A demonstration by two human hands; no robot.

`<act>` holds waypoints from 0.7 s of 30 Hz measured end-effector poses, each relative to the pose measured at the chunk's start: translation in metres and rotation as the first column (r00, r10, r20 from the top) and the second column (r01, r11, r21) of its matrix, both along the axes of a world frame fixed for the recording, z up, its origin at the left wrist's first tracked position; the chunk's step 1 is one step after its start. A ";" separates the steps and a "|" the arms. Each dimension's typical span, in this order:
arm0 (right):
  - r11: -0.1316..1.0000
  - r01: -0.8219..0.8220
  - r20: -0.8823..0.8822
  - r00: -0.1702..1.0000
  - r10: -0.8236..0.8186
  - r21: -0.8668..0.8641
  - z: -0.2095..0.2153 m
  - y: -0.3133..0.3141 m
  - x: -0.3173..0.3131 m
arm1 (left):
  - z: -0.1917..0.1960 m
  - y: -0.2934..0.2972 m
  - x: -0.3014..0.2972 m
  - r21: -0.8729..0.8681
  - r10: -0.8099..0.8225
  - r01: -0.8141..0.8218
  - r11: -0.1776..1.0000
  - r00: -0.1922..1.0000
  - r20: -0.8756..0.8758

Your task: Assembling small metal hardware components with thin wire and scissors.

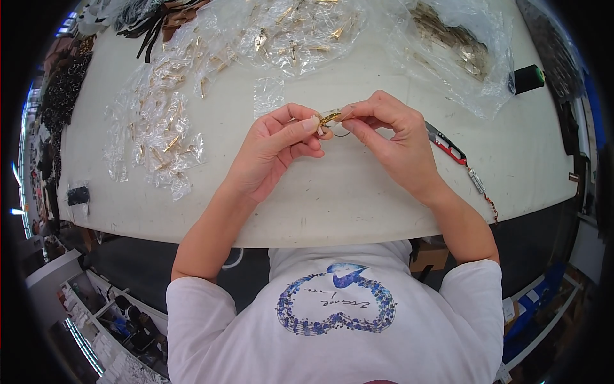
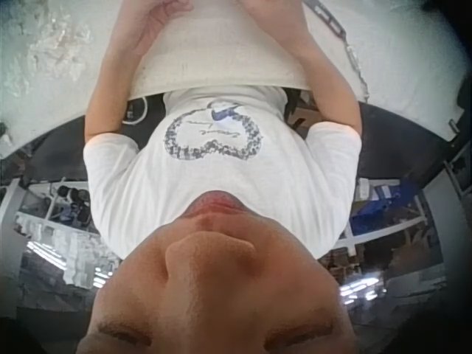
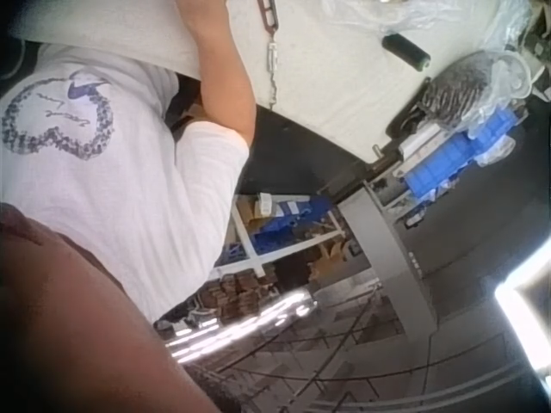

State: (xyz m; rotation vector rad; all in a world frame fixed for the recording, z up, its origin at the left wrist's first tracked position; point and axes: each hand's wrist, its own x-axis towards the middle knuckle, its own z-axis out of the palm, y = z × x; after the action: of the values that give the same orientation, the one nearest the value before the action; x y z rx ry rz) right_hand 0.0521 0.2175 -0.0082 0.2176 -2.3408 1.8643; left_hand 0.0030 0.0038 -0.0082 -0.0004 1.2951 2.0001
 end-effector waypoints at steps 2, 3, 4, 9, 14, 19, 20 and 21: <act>1.000 -0.002 0.003 1.000 0.002 -0.009 -0.001 0.000 0.000 | -0.001 0.000 0.000 0.005 -0.009 0.009 1.000 1.000 0.001; 1.000 -0.005 0.005 1.000 0.005 -0.018 -0.001 0.000 0.000 | -0.001 0.001 -0.001 0.005 -0.010 0.010 1.000 1.000 0.002; 1.000 -0.003 0.005 1.000 0.003 -0.018 0.000 0.000 0.000 | -0.001 0.001 -0.001 0.003 -0.012 0.012 1.000 1.000 -0.009; 0.962 -0.041 0.213 0.972 0.100 -0.268 -0.002 0.001 -0.005 | -0.001 0.002 -0.001 -0.035 -0.006 0.002 0.999 0.993 -0.121; 0.867 -0.106 0.247 0.935 0.253 -0.487 0.009 0.005 -0.008 | 0.005 0.000 0.007 -0.127 0.033 -0.075 0.989 0.952 -0.305; 0.996 -0.084 0.026 0.996 0.083 0.013 0.009 -0.008 0.005 | -0.007 0.003 0.010 -0.078 0.009 -0.036 0.996 0.945 -0.326; 0.993 -0.021 -0.083 0.996 0.030 0.115 0.009 -0.012 0.008 | -0.010 0.005 0.013 -0.051 0.009 -0.026 0.998 0.948 -0.319; 0.991 -0.033 -0.094 0.995 0.046 0.130 0.008 -0.010 0.009 | -0.010 0.005 0.015 -0.063 0.033 -0.057 0.996 0.941 -0.336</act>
State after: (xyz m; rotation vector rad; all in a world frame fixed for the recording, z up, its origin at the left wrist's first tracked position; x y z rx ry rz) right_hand 0.0608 0.2075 0.0001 0.3630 -2.4090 1.6800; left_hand 0.0179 0.0093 -0.0183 0.2907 1.5919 2.0523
